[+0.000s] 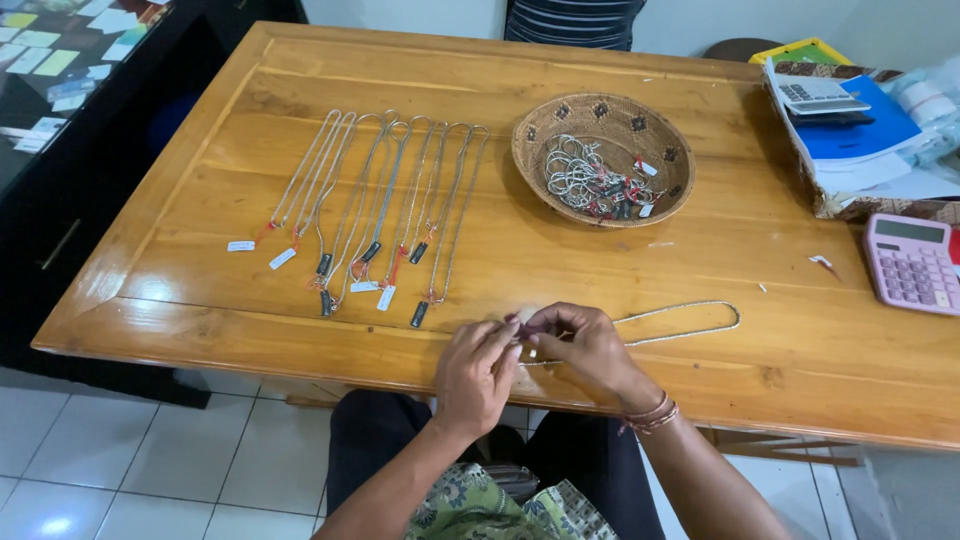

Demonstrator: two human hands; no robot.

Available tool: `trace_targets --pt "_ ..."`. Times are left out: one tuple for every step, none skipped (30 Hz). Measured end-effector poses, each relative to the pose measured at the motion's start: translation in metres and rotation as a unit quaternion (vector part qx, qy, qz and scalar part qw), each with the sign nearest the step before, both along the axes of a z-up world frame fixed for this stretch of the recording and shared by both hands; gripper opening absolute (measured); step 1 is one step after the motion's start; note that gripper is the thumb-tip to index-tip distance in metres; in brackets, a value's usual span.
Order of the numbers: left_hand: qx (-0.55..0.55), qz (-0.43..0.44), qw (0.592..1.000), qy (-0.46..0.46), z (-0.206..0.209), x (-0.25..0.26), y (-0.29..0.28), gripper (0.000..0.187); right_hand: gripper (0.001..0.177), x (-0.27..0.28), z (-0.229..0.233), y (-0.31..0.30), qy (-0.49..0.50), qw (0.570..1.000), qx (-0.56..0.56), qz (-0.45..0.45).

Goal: Untangling and laying out silver chain necklaces on a wooden table

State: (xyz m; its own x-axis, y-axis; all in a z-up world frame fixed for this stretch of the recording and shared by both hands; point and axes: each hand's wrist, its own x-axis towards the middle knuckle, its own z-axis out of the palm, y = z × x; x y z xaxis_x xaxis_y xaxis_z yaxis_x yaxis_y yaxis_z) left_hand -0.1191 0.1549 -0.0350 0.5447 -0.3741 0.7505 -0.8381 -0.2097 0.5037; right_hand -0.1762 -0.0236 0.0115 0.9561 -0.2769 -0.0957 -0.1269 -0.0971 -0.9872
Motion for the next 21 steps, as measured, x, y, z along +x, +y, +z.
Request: trace_targets --pt "0.0 0.0 1.0 -0.001 0.005 -0.002 -0.002 0.023 0.016 -0.002 0.001 0.001 -0.001 1.0 0.0 0.0" --pt "-0.022 -0.014 0.997 0.066 0.01 -0.005 -0.005 0.02 0.017 -0.004 0.002 0.003 -0.009 1.0 0.0 0.015" --pt "-0.043 -0.029 0.99 0.132 0.015 -0.007 -0.008 0.018 0.017 -0.006 0.004 0.003 -0.017 0.999 0.0 0.027" --pt "-0.043 -0.031 0.99 0.132 0.012 -0.006 -0.008 0.018 0.017 -0.007 0.004 0.007 -0.017 1.0 0.0 0.026" --pt "-0.068 -0.05 0.972 0.218 0.01 -0.005 -0.007 0.015 0.019 -0.009 0.004 0.01 -0.032 0.998 0.044 0.019" --pt "-0.093 -0.069 0.946 0.303 0.007 -0.005 -0.007 0.011 0.021 -0.011 0.004 0.014 -0.048 0.995 0.088 0.012" --pt "-0.093 -0.069 0.946 0.303 0.004 -0.004 -0.009 0.011 0.021 -0.009 -0.008 0.011 -0.047 0.995 0.089 0.012" --pt "-0.11 -0.077 0.932 0.336 0.001 -0.004 -0.011 0.01 0.018 -0.008 -0.019 0.008 -0.062 0.993 0.097 0.01" --pt "-0.128 -0.086 0.918 0.366 -0.002 -0.003 -0.013 0.008 0.015 -0.005 -0.031 0.005 -0.078 0.991 0.105 0.009" --pt "-0.128 -0.085 0.918 0.366 0.0 -0.003 -0.01 0.008 0.015 -0.005 -0.036 0.0 -0.078 0.991 0.105 0.01" --pt "-0.13 -0.087 0.916 0.369 0.003 -0.002 -0.008 0.007 0.012 -0.006 -0.042 -0.004 -0.076 0.991 0.11 0.016" --pt "-0.132 -0.089 0.915 0.372 0.005 -0.002 -0.006 0.007 0.011 -0.007 -0.047 -0.009 -0.074 0.99 0.115 0.023" --pt "-0.131 -0.09 0.915 0.372 0.011 -0.002 -0.005 0.007 0.011 -0.007 -0.048 -0.008 -0.074 0.99 0.115 0.022" --pt "-0.121 -0.085 0.932 0.33 0.017 -0.002 -0.004 0.007 0.01 -0.006 -0.048 -0.006 -0.093 0.988 0.12 0.034" --pt "-0.112 -0.078 0.948 0.288 0.022 -0.002 -0.003 0.008 0.009 -0.006 -0.049 -0.005 -0.111 0.985 0.126 0.048" --pt "-0.111 -0.078 0.948 0.288 0.026 -0.005 -0.003 0.008 0.009 -0.006 -0.051 -0.005 -0.11 0.985 0.126 0.048" --pt "-0.094 -0.084 0.957 0.26 0.031 -0.007 -0.002 0.007 0.009 -0.005 -0.052 -0.004 -0.118 0.985 0.116 0.044" --pt "-0.077 -0.09 0.966 0.231 0.035 -0.009 -0.002 0.006 0.009 -0.004 -0.053 -0.004 -0.126 0.985 0.107 0.041" --pt "-0.077 -0.09 0.966 0.23 0.037 -0.009 -0.001 0.006 0.009 -0.005 -0.046 -0.002 -0.126 0.985 0.106 0.041" --pt "-0.077 -0.086 0.964 0.238 0.038 -0.009 0.0 0.007 0.015 -0.006 -0.04 0.001 -0.13 0.987 0.079 0.042" --pt "-0.076 -0.082 0.963 0.246 0.04 -0.009 0.0 0.007 0.021 -0.008 -0.033 0.003 -0.134 0.989 0.052 0.043"
